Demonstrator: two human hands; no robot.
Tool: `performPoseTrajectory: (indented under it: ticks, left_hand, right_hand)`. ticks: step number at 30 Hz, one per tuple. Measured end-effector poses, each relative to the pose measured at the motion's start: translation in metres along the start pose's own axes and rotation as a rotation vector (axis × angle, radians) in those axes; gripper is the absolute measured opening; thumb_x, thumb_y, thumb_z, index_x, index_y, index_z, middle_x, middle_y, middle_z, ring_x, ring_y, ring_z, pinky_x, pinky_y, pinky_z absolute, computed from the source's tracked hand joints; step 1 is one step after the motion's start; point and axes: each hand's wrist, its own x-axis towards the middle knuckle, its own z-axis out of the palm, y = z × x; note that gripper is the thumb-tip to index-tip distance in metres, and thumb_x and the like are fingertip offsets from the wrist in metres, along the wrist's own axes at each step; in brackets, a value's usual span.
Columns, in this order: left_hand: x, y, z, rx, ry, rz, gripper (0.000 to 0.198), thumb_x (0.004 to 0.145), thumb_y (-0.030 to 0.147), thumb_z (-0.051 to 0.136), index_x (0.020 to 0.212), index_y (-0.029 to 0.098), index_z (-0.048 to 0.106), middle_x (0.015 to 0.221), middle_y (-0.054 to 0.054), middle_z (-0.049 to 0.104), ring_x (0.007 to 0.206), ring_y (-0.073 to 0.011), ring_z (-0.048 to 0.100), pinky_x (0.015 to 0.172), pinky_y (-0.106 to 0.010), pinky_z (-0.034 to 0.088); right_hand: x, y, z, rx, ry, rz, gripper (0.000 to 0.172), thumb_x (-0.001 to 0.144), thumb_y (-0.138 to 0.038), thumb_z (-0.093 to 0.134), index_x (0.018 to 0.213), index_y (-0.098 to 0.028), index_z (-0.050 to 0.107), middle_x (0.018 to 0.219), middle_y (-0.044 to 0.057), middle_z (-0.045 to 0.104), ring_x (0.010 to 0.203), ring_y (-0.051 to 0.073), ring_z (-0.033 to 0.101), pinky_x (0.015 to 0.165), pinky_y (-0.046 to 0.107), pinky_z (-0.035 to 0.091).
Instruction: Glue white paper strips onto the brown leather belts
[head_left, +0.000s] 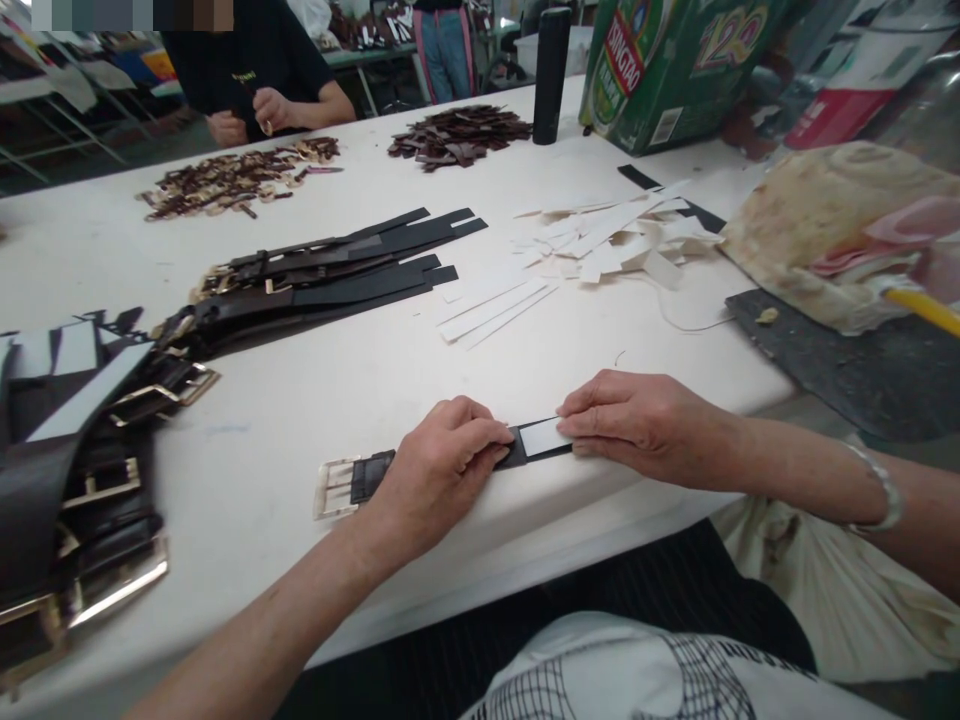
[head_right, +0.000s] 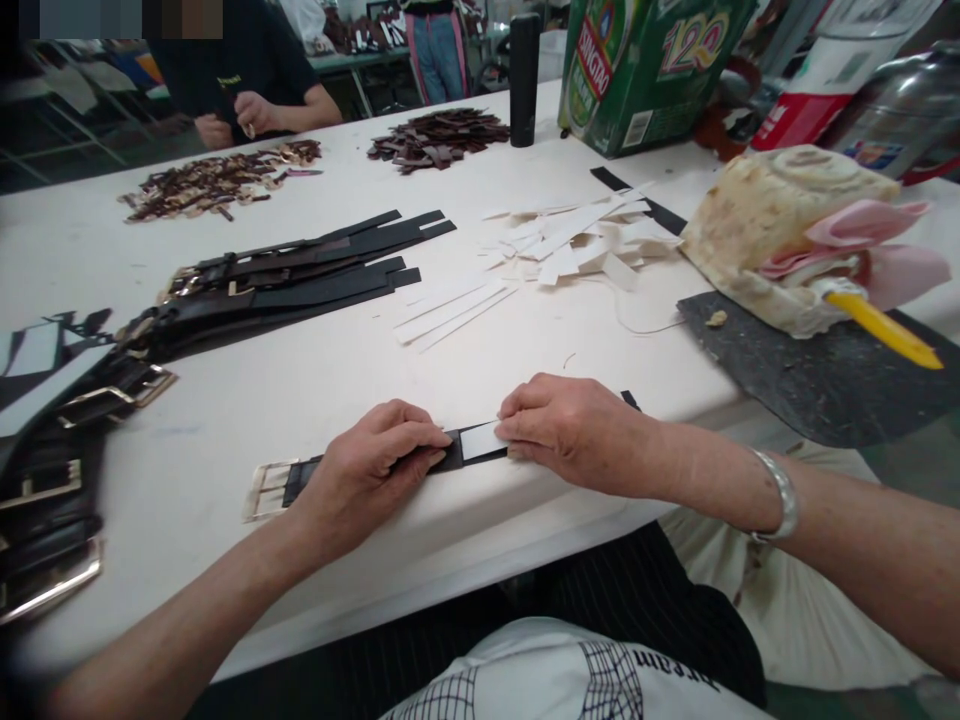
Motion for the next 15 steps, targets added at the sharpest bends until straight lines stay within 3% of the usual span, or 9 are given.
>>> performPoseTrajectory:
  ticks: [15]
  left_hand:
    - [-0.0011, 0.0048, -0.0013, 0.241, -0.13, 0.085, 0.037, 0.096, 0.01, 0.046, 0.122, 0.028, 0.066, 0.104, -0.006, 0.058, 0.092, -0.0185, 0.052, 0.076, -0.032, 0.048]
  right_hand:
    - [0.0042, -0.0041, -0.0009, -0.069, -0.06, 0.013, 0.011, 0.093, -0.013, 0.062, 0.096, -0.015, 0.072, 0.101, 0.009, 0.069, 0.092, 0.02, 0.061, 0.08, 0.032, 0.053]
